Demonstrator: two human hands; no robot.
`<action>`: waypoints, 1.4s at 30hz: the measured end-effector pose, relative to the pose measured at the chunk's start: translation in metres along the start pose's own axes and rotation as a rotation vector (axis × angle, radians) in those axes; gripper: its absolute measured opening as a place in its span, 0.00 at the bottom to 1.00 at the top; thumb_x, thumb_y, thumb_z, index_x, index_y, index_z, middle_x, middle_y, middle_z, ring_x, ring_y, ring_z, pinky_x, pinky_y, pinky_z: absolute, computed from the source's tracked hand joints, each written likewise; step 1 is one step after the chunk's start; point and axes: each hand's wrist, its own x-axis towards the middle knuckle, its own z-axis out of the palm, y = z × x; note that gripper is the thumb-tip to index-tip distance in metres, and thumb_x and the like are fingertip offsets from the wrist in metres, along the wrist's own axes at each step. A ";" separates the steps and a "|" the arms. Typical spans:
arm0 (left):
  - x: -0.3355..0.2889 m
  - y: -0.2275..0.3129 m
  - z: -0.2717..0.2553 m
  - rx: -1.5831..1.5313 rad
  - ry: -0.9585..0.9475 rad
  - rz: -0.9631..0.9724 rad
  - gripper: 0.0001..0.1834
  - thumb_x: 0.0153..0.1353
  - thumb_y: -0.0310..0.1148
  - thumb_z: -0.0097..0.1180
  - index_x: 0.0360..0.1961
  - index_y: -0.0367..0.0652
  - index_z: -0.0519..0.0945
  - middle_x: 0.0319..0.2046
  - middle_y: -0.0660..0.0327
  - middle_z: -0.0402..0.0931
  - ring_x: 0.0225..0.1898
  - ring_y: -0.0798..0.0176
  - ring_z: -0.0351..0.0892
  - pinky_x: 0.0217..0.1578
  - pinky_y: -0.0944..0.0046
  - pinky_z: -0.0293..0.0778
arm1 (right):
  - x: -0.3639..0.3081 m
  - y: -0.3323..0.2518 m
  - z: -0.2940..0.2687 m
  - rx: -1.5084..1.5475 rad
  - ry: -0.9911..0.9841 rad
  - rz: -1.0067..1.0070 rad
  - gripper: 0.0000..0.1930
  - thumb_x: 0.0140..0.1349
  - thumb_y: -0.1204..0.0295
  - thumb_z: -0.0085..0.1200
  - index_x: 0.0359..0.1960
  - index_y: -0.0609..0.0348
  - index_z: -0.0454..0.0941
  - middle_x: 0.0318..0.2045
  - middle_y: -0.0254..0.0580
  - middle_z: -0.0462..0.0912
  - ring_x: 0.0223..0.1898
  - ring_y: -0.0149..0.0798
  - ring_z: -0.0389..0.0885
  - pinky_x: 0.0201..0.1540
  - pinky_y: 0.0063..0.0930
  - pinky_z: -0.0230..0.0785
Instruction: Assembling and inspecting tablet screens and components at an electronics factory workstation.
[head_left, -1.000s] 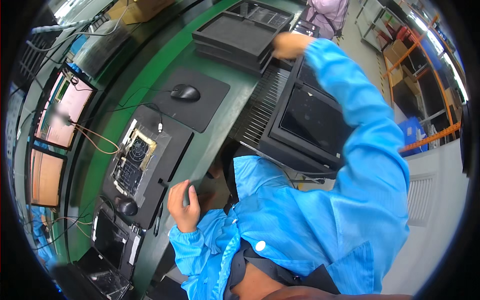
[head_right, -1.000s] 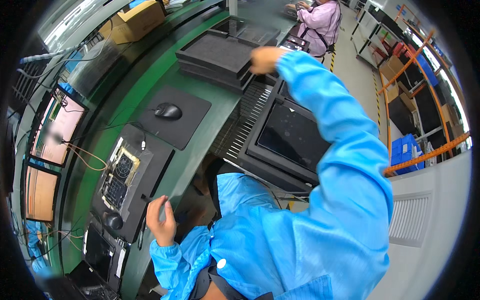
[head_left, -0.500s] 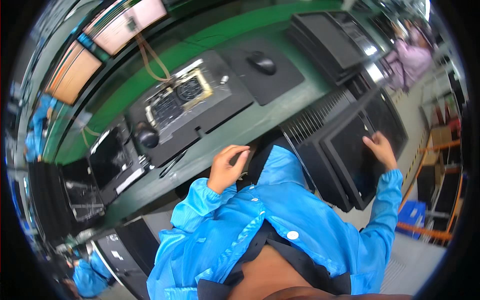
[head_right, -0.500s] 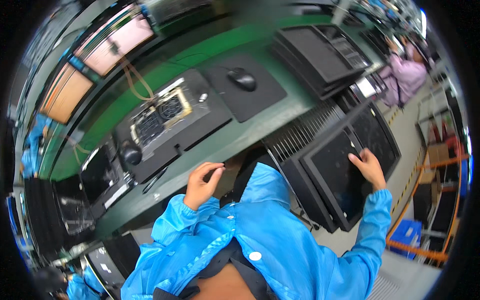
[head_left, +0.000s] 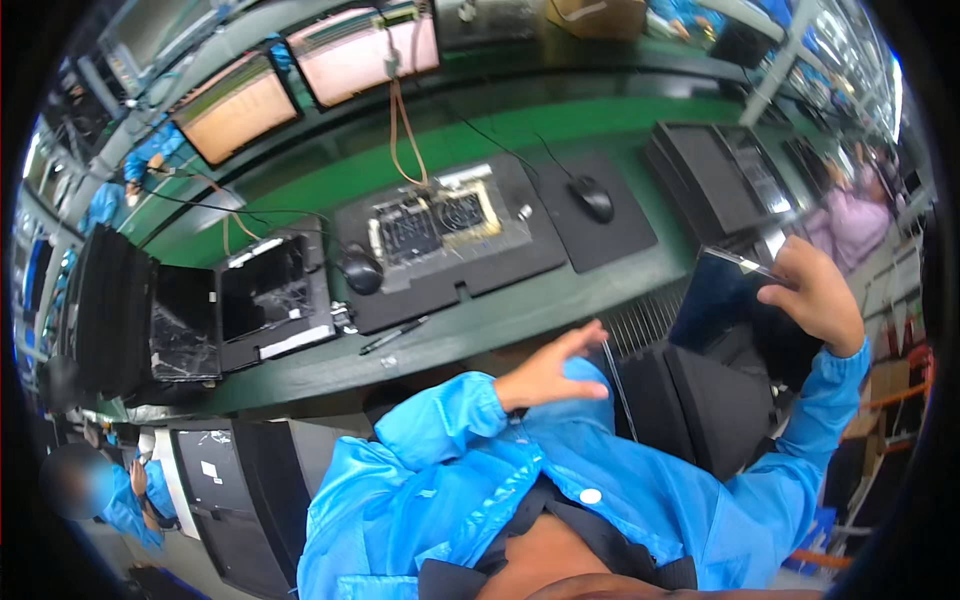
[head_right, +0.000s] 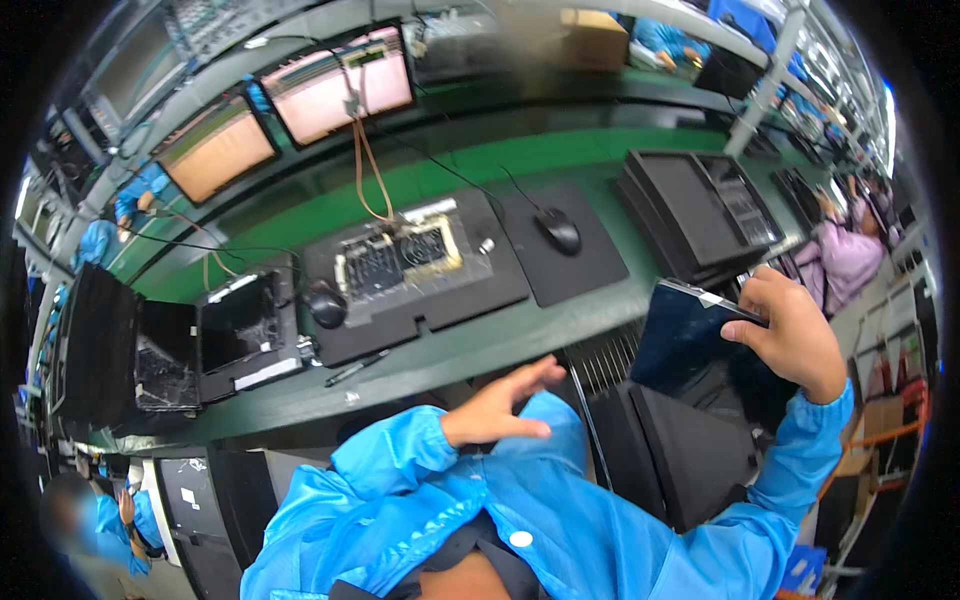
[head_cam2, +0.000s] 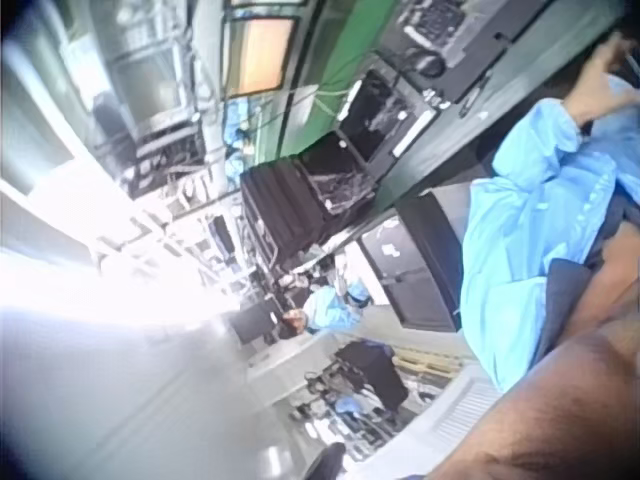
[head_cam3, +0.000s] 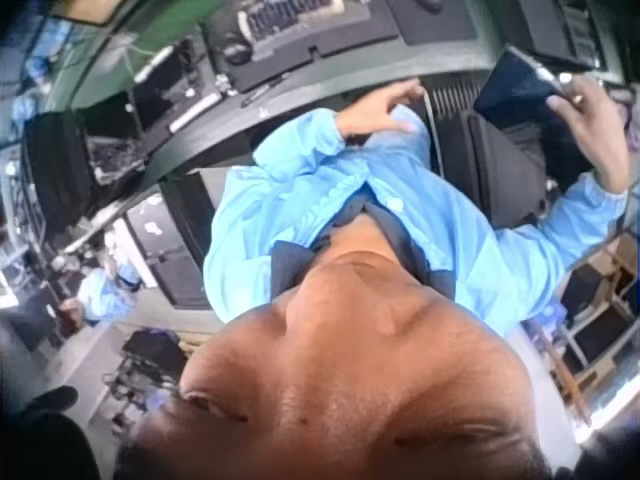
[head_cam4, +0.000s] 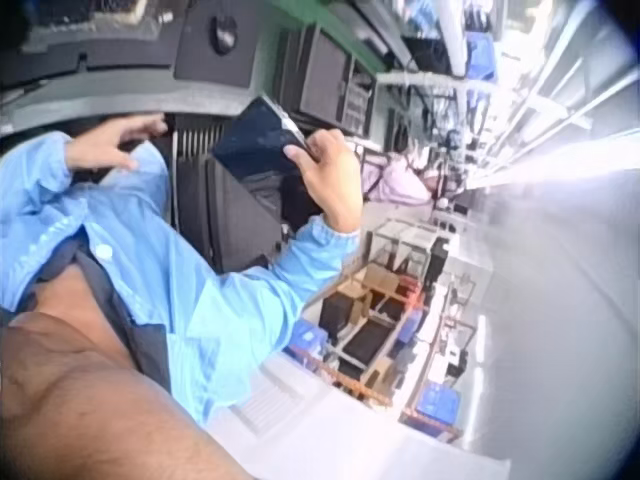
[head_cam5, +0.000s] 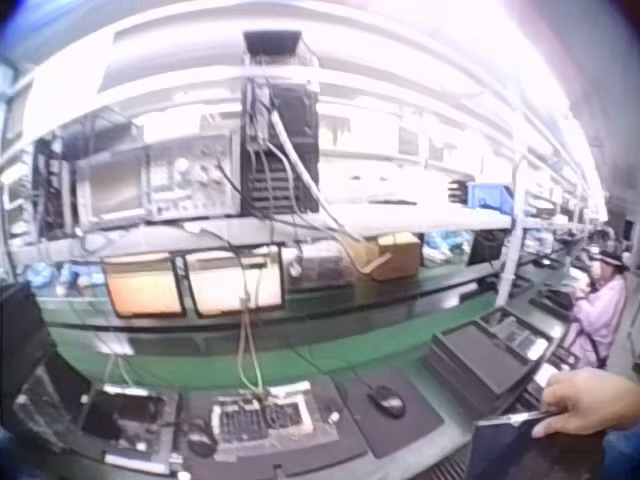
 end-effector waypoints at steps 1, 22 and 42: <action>0.001 -0.001 0.005 -0.096 -0.049 -0.019 0.58 0.57 0.35 0.75 0.80 0.43 0.47 0.75 0.48 0.57 0.78 0.52 0.52 0.76 0.52 0.50 | 0.017 0.001 -0.002 0.094 -0.016 -0.053 0.17 0.49 0.71 0.72 0.27 0.64 0.72 0.27 0.41 0.66 0.27 0.40 0.66 0.31 0.35 0.60; -0.177 0.027 -0.019 -0.533 1.386 0.297 0.29 0.66 0.24 0.59 0.69 0.43 0.70 0.63 0.57 0.75 0.64 0.52 0.74 0.66 0.48 0.69 | 0.240 0.035 0.333 0.248 0.357 -0.225 0.27 0.63 0.66 0.62 0.65 0.56 0.75 0.68 0.57 0.66 0.70 0.59 0.64 0.70 0.50 0.60; -0.195 0.030 -0.029 -0.566 1.422 0.270 0.28 0.67 0.23 0.56 0.68 0.41 0.69 0.63 0.56 0.74 0.64 0.54 0.73 0.67 0.50 0.69 | 0.233 0.014 0.316 0.039 0.471 -0.358 0.28 0.64 0.67 0.61 0.67 0.54 0.73 0.67 0.54 0.69 0.71 0.57 0.64 0.71 0.54 0.58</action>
